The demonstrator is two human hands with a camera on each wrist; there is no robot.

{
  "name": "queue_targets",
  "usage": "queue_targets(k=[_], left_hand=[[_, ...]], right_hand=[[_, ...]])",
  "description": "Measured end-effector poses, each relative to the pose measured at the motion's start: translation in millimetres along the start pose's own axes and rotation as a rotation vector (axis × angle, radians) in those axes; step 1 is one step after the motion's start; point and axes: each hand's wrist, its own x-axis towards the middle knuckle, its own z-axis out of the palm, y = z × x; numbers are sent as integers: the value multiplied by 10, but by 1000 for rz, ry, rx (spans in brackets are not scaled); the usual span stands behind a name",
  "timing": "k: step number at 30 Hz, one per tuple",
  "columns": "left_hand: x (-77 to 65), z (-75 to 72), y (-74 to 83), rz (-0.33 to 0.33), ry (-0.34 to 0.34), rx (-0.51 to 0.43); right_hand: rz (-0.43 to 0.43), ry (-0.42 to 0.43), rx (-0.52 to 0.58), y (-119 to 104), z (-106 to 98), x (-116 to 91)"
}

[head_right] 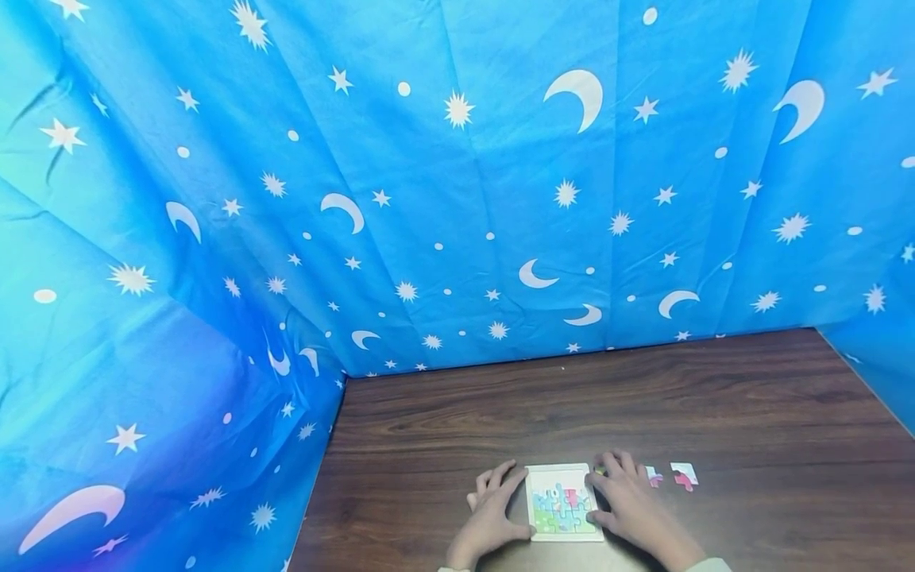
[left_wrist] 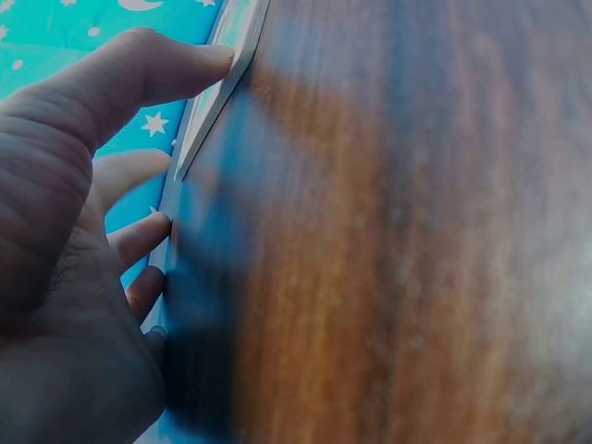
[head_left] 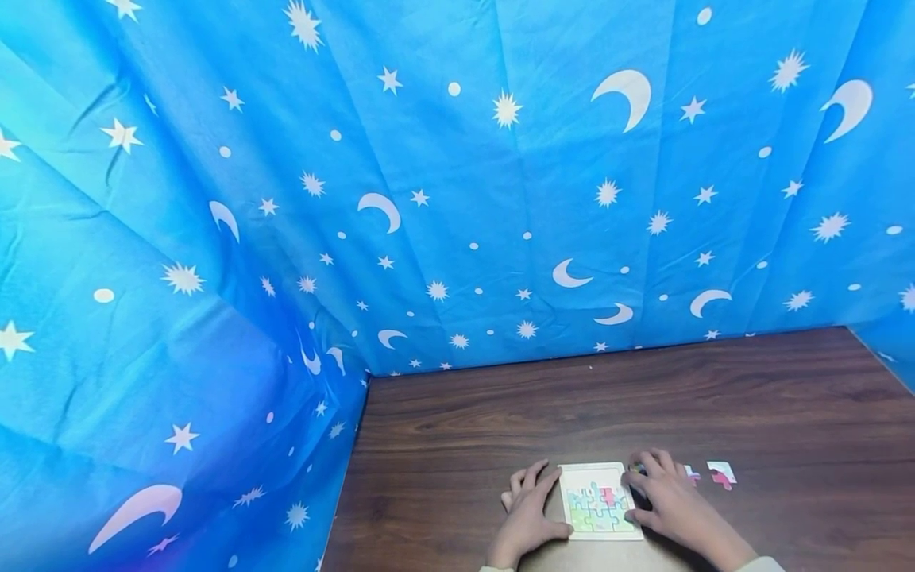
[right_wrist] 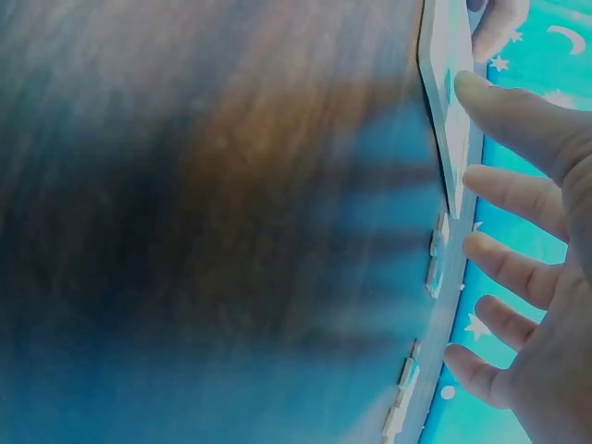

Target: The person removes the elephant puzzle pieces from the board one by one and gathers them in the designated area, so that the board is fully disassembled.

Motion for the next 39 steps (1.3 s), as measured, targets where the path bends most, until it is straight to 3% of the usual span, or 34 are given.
queue_targets(k=[6, 9, 16, 22, 29, 39], left_hand=[[-24, -26, -4, 75, -16, 31], [-41, -49, -2, 95, -49, 56], [-62, -57, 36, 90, -137, 69], [-59, -49, 55, 75, -145, 52], [-38, -80, 70, 60, -168, 52], [-28, -115, 103, 60, -156, 70]], right_hand=[[-13, 55, 9, -22, 64, -20], [15, 43, 19, -30, 86, -14], [62, -51, 21, -45, 75, 2], [58, -77, 57, -62, 37, 22], [32, -18, 68, -80, 49, 43], [97, 14, 68, -122, 95, 43]])
